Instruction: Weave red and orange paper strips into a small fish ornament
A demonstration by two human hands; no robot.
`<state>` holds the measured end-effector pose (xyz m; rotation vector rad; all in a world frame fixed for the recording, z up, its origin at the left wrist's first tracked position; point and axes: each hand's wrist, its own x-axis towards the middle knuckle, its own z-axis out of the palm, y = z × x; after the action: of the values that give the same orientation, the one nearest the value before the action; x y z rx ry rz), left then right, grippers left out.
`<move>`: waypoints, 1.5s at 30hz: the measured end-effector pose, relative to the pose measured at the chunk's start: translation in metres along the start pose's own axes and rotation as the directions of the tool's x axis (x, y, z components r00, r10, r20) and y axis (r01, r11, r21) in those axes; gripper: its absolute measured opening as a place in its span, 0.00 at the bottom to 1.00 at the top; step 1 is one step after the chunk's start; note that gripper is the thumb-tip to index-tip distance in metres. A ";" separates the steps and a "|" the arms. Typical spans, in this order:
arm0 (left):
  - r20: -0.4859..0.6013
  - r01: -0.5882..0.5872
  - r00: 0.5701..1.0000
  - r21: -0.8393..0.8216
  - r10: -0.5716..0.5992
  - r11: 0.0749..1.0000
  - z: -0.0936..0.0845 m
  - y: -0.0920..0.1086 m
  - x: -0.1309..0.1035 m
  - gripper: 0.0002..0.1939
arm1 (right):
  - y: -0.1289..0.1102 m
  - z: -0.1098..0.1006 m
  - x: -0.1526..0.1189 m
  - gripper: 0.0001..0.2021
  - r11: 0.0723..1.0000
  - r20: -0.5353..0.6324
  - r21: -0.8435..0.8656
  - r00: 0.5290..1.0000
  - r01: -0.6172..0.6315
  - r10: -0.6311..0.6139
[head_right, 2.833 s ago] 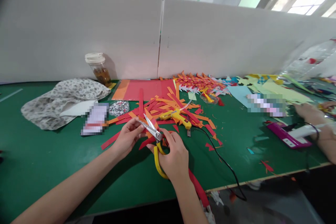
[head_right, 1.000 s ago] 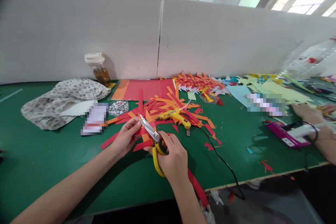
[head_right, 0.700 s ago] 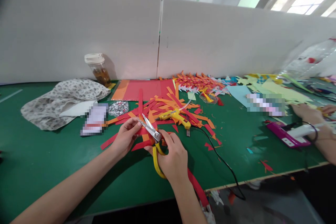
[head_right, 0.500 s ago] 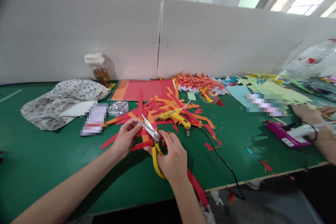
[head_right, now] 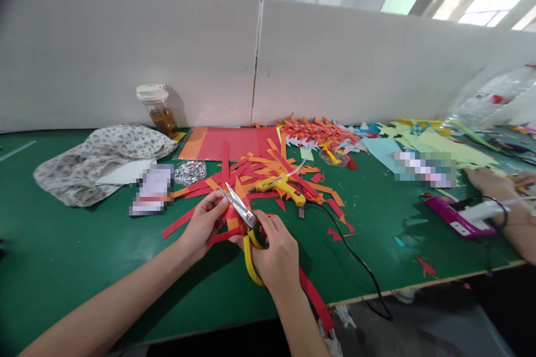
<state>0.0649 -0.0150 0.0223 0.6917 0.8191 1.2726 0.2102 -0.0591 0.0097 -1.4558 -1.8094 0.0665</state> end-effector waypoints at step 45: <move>0.086 -0.107 0.992 0.150 0.094 0.983 -0.019 0.009 0.021 0.10 | 0.006 -0.004 0.000 0.21 0.998 -0.085 0.065 0.996 -0.003 0.008</move>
<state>0.0463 0.0076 0.0158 0.9124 0.8326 1.2726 0.2176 -0.0585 0.0092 -1.3973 -1.7195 0.0646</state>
